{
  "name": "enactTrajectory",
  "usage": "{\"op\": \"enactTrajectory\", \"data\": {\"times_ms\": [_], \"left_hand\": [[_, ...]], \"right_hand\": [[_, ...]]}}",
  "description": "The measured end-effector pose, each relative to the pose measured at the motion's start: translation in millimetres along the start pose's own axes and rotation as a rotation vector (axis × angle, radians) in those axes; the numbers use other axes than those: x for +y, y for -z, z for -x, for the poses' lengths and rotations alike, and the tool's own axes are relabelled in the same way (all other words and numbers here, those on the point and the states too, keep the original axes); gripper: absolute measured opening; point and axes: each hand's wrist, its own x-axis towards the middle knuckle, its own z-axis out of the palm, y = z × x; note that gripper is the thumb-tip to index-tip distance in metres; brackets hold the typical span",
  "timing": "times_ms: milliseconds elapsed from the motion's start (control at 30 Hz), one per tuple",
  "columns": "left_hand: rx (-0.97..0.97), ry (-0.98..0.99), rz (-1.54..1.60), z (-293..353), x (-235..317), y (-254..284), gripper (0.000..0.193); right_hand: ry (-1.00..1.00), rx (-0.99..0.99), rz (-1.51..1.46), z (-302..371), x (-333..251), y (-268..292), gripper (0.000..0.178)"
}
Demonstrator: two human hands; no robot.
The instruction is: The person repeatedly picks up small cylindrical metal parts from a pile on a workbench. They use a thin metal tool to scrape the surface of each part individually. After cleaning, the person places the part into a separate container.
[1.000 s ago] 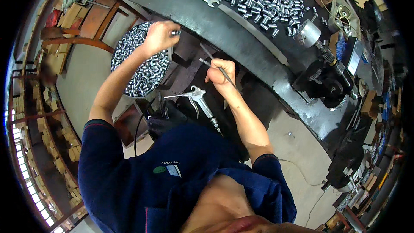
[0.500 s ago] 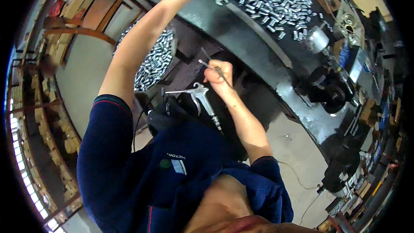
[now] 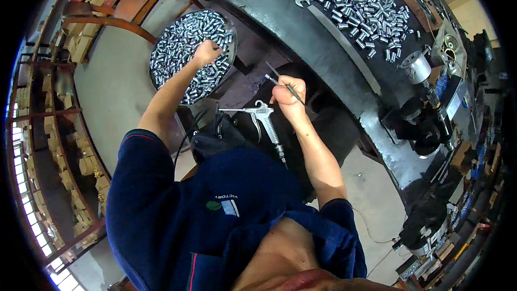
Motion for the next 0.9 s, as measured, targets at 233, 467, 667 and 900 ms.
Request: {"op": "enactTrajectory", "data": {"times_ms": [233,467,667,900], "left_hand": [[0.226,-0.031,-0.52,-6.5,19.5,-37.8,0.024],[-0.132,-0.225,0.472,28.9,44.1,0.4,0.02],[-0.477,-0.143,0.971,96.6,108.1,0.7,0.038],[-0.582,-0.305,0.822,104.1,152.6,3.1,0.026]], "right_hand": [[-0.03,0.013,0.041,-1.5,3.5,0.3,0.022],[0.041,0.038,0.167,-0.6,4.4,0.6,0.021],[0.091,0.029,0.15,-1.5,6.7,2.4,0.023],[0.105,0.05,0.182,-1.3,3.0,5.7,0.024]]}}
